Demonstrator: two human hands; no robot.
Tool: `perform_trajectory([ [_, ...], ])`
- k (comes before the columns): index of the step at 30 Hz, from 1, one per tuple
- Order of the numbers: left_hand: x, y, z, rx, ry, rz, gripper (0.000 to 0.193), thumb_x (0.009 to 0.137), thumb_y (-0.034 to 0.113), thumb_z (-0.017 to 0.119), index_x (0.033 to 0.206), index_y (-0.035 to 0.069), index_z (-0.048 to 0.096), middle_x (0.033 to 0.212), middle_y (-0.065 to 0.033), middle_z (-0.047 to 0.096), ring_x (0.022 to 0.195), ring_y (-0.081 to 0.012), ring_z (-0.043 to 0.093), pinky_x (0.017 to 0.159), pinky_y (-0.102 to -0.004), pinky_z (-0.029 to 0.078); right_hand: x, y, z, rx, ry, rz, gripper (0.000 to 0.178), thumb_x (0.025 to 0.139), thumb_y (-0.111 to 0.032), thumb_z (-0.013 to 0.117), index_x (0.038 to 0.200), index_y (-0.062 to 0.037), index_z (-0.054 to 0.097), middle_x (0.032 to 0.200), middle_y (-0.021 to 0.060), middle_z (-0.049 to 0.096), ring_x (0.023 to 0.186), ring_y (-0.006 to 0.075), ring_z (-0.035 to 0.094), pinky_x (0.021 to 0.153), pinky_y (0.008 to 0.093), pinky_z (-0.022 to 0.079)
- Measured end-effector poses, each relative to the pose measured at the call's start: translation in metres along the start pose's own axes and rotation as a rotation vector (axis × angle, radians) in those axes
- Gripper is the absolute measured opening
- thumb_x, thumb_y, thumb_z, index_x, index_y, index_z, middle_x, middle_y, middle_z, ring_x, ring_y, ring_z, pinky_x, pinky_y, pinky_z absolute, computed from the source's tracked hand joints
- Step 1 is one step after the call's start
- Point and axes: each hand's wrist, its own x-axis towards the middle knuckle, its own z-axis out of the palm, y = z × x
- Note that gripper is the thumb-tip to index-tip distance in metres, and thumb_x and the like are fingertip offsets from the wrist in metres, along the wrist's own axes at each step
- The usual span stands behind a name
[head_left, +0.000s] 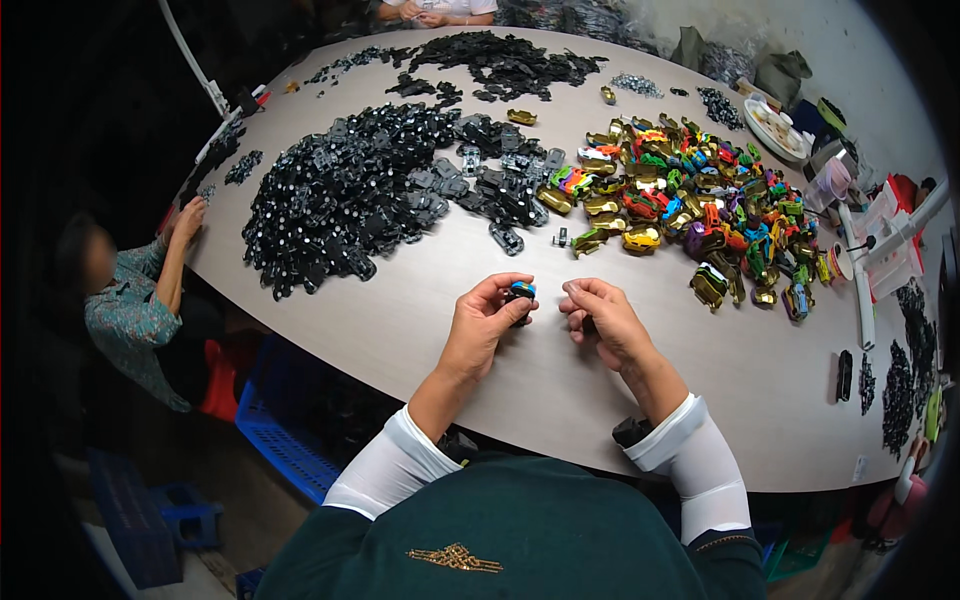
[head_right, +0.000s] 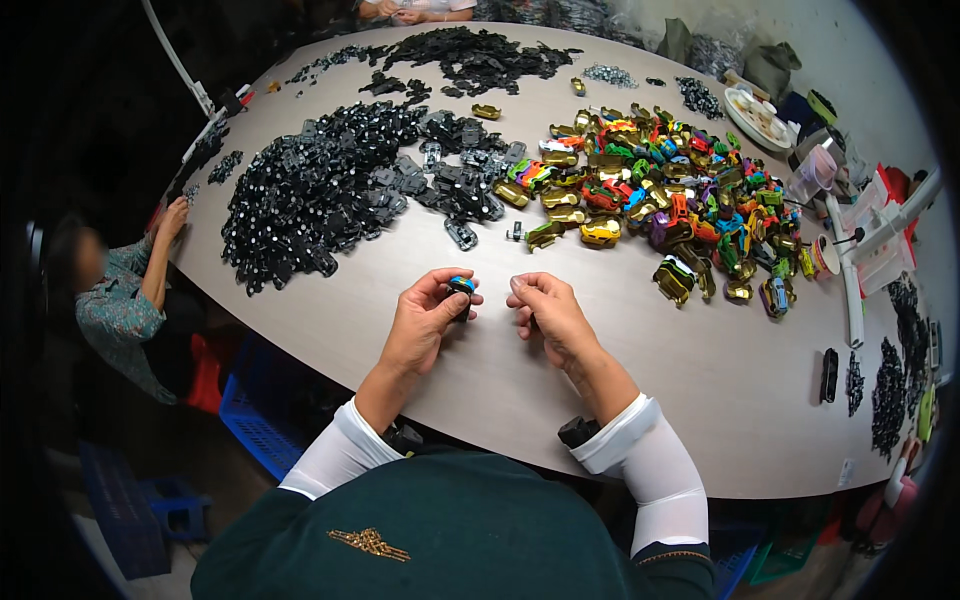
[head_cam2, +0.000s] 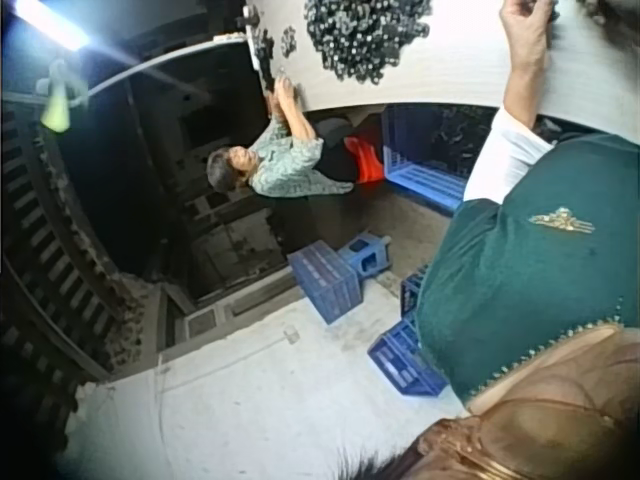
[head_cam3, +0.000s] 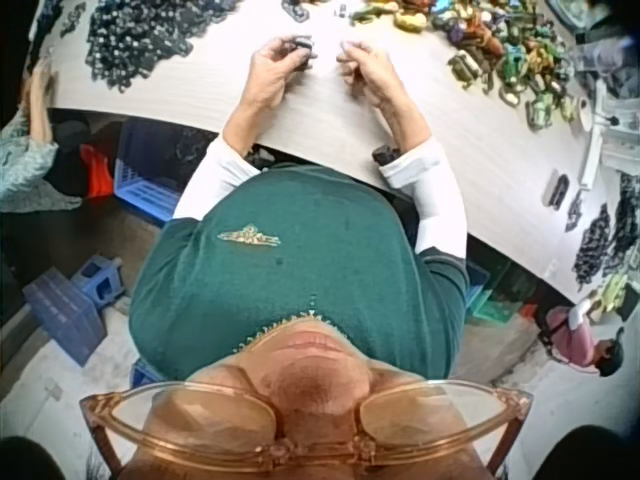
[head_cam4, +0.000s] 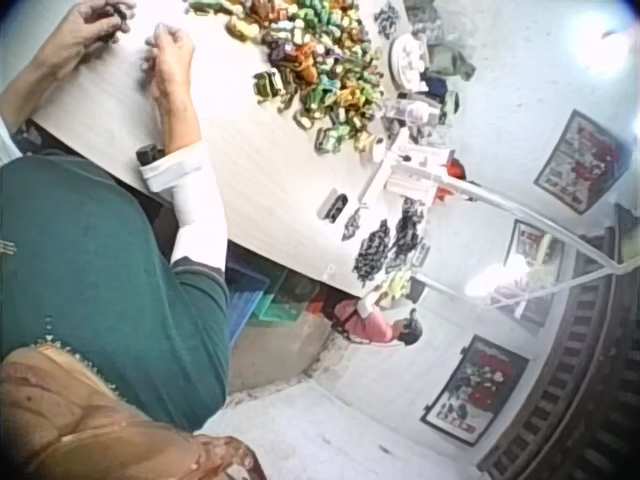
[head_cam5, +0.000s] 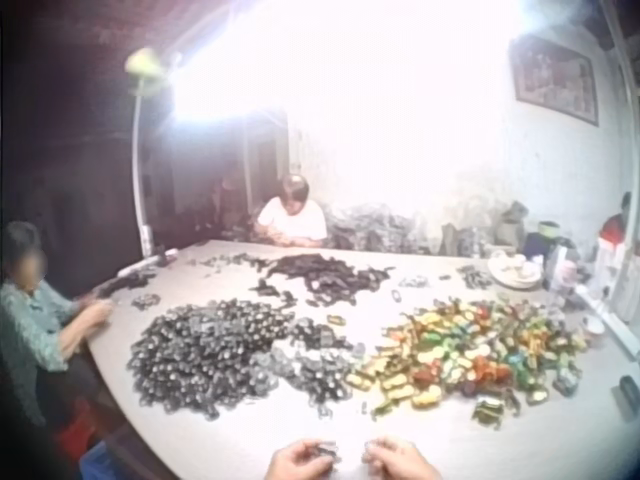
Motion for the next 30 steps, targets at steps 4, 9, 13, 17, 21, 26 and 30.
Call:
perform_trajectory([
  [4, -0.005, -0.001, 0.000, -0.031, -0.046, 0.017, 0.027, 0.093, 0.010, 0.061, 0.119, 0.003, 0.059, 0.100, -0.0045, 0.063, 0.095, -0.0111, 0.059, 0.086, -0.0274, 0.048, 0.003, 0.003, -0.002, 0.120, -0.084, 0.052, 0.023, 0.094, -0.010, 0.048, 0.114, -0.0024, 0.056, 0.083, 0.0040, 0.060, 0.062, 0.0081, 0.051, 0.050, 0.0236, 0.043],
  [9, -0.008, 0.003, 0.002, -0.070, -0.083, -0.001, 0.023, 0.097, 0.015, 0.057, 0.116, 0.004, 0.059, 0.102, -0.0032, 0.062, 0.095, -0.0098, 0.057, 0.088, -0.0254, 0.045, 0.007, 0.007, -0.007, 0.138, -0.142, 0.045, 0.031, 0.094, -0.005, 0.046, 0.123, 0.0001, 0.053, 0.088, 0.0077, 0.065, 0.063, 0.0097, 0.053, 0.053, 0.0245, 0.046],
  [13, -0.007, -0.006, -0.007, -0.025, -0.101, 0.011, 0.021, 0.097, 0.018, 0.055, 0.113, 0.003, 0.059, 0.102, -0.0036, 0.062, 0.094, -0.0099, 0.058, 0.087, -0.0264, 0.046, 0.001, 0.005, 0.003, 0.113, -0.151, 0.019, 0.031, 0.094, -0.007, 0.051, 0.124, 0.0019, 0.053, 0.097, 0.0118, 0.067, 0.068, 0.0127, 0.060, 0.059, 0.0290, 0.053],
  [17, -0.011, 0.009, 0.005, -0.178, -0.165, -0.054, 0.022, 0.097, 0.017, 0.055, 0.112, 0.002, 0.059, 0.100, -0.0038, 0.061, 0.090, -0.0099, 0.058, 0.084, -0.0290, 0.050, -0.003, 0.001, 0.002, 0.070, -0.177, 0.090, 0.032, 0.096, -0.009, 0.052, 0.127, -0.0001, 0.050, 0.099, 0.0126, 0.066, 0.076, 0.0159, 0.065, 0.066, 0.0331, 0.059],
  [21, -0.014, 0.022, 0.013, -0.167, -0.106, -0.143, 0.023, 0.097, 0.012, 0.055, 0.117, 0.000, 0.058, 0.098, -0.0038, 0.061, 0.086, -0.0095, 0.058, 0.079, -0.0286, 0.052, -0.002, 0.001, -0.001, 0.119, -0.171, 0.046, 0.032, 0.097, -0.011, 0.051, 0.128, -0.0012, 0.049, 0.099, 0.0131, 0.066, 0.078, 0.0167, 0.065, 0.065, 0.0308, 0.059],
  [26, -0.013, 0.008, 0.002, -0.037, -0.063, -0.116, 0.021, 0.094, 0.007, 0.057, 0.114, 0.000, 0.059, 0.098, -0.0037, 0.061, 0.086, -0.0080, 0.057, 0.076, -0.0249, 0.051, -0.008, -0.005, 0.004, -0.031, -0.230, -0.126, 0.024, 0.096, -0.007, 0.050, 0.118, 0.0002, 0.055, 0.092, 0.0097, 0.067, 0.068, 0.0118, 0.062, 0.060, 0.0244, 0.055],
  [30, -0.010, 0.003, -0.001, 0.089, -0.021, -0.022, 0.016, 0.091, 0.005, 0.059, 0.106, 0.001, 0.059, 0.093, -0.0023, 0.062, 0.082, -0.0070, 0.057, 0.073, -0.0216, 0.048, -0.015, -0.013, 0.002, -0.240, -0.341, -0.164, 0.021, 0.096, -0.011, 0.050, 0.112, -0.0005, 0.059, 0.082, 0.0045, 0.065, 0.063, 0.0079, 0.058, 0.055, 0.0215, 0.049],
])
